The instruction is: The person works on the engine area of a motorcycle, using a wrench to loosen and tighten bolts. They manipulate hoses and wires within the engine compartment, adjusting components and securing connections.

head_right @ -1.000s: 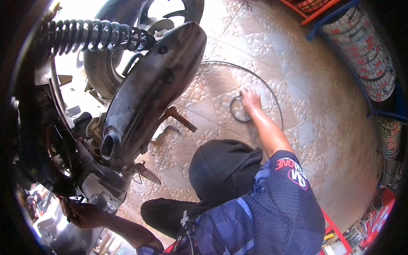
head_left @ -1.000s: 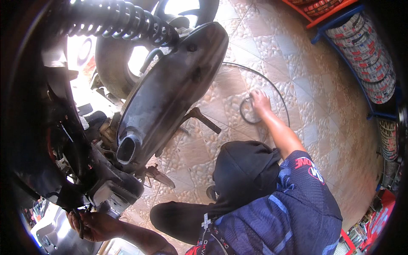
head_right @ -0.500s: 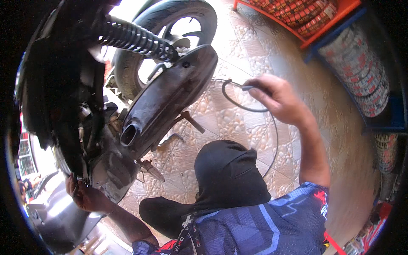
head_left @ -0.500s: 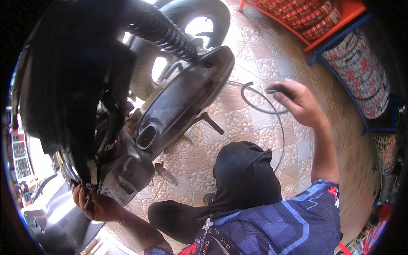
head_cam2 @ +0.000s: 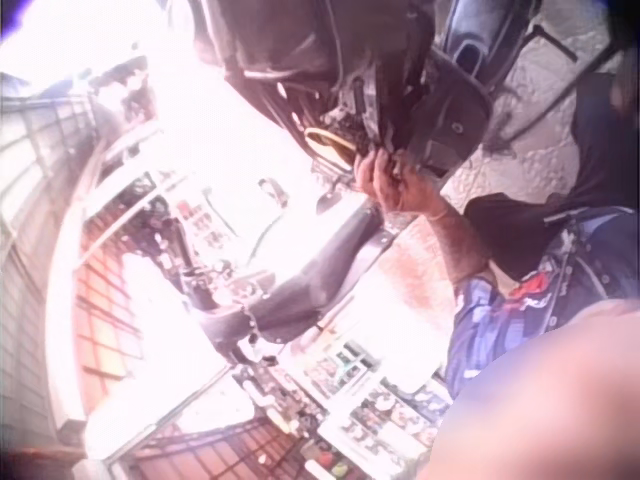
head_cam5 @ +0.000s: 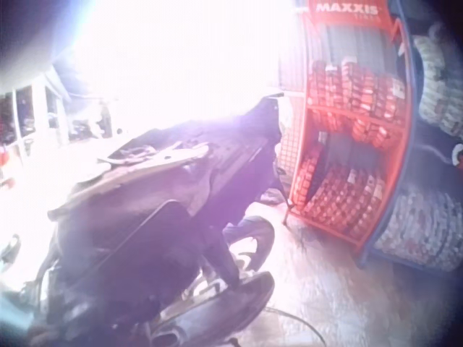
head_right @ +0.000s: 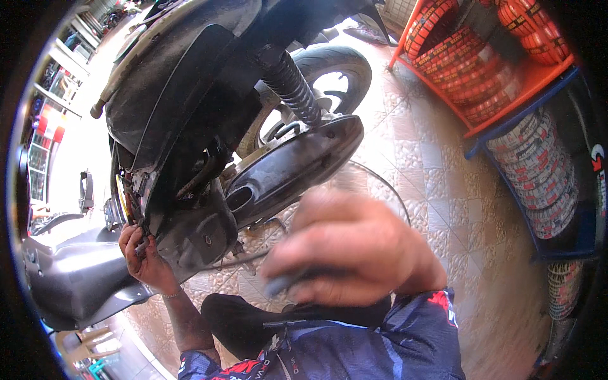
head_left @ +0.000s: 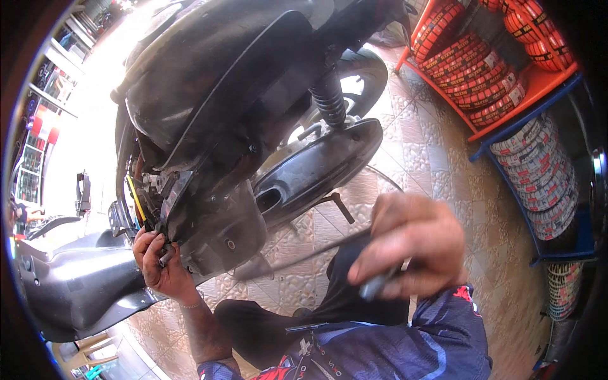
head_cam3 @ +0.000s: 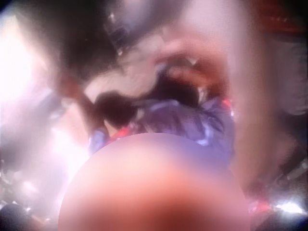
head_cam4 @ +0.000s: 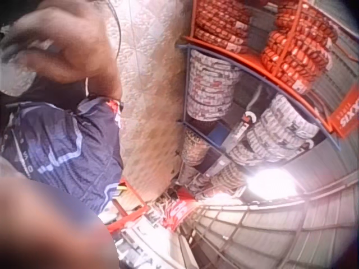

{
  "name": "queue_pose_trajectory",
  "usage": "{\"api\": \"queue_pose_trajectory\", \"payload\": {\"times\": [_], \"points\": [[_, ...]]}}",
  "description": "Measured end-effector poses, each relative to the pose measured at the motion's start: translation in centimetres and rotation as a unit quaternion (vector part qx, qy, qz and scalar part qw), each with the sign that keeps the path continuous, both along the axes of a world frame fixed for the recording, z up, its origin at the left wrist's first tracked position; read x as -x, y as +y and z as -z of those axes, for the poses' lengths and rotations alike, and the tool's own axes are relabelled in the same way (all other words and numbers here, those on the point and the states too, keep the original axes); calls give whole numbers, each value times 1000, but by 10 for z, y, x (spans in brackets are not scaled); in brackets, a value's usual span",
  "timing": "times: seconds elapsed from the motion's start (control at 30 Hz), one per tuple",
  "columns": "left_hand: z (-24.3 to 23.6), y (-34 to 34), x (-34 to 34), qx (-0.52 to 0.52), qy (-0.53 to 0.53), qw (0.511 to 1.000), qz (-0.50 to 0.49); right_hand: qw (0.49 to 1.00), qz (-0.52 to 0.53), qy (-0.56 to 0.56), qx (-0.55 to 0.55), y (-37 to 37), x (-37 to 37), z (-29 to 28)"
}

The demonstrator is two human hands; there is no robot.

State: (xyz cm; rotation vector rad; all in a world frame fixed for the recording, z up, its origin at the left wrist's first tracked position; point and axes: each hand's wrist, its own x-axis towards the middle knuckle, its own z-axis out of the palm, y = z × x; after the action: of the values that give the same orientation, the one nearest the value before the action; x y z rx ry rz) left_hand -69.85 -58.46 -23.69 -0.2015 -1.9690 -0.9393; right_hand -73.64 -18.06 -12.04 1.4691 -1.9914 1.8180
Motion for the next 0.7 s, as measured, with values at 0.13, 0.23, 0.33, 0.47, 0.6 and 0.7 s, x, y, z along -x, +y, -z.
{"api": "queue_pose_trajectory", "payload": {"times": [0.13, 0.23, 0.33, 0.47, 0.6, 0.7], "points": [[0, -1, 0, 22, -4, 1000, -13, 991, -118, 22, 67, -25, -9, -6], [0, -2, -1, 39, -5, 999, -20, 982, -91, 68, 154, -45, -9, -1], [1, -1, -1, 26, -5, 1000, 8, 932, 20, 238, 273, -71, -6, 13], [1, -1, 1, 15, -2, 1000, 6, 903, -42, 204, 377, -84, -10, 21], [2, -3, 0, 28, -7, 999, -18, 908, -120, 167, 364, -88, 2, 5], [4, -3, -1, 7, -5, 1000, 18, 874, -82, 242, 413, -94, 12, -3]]}}
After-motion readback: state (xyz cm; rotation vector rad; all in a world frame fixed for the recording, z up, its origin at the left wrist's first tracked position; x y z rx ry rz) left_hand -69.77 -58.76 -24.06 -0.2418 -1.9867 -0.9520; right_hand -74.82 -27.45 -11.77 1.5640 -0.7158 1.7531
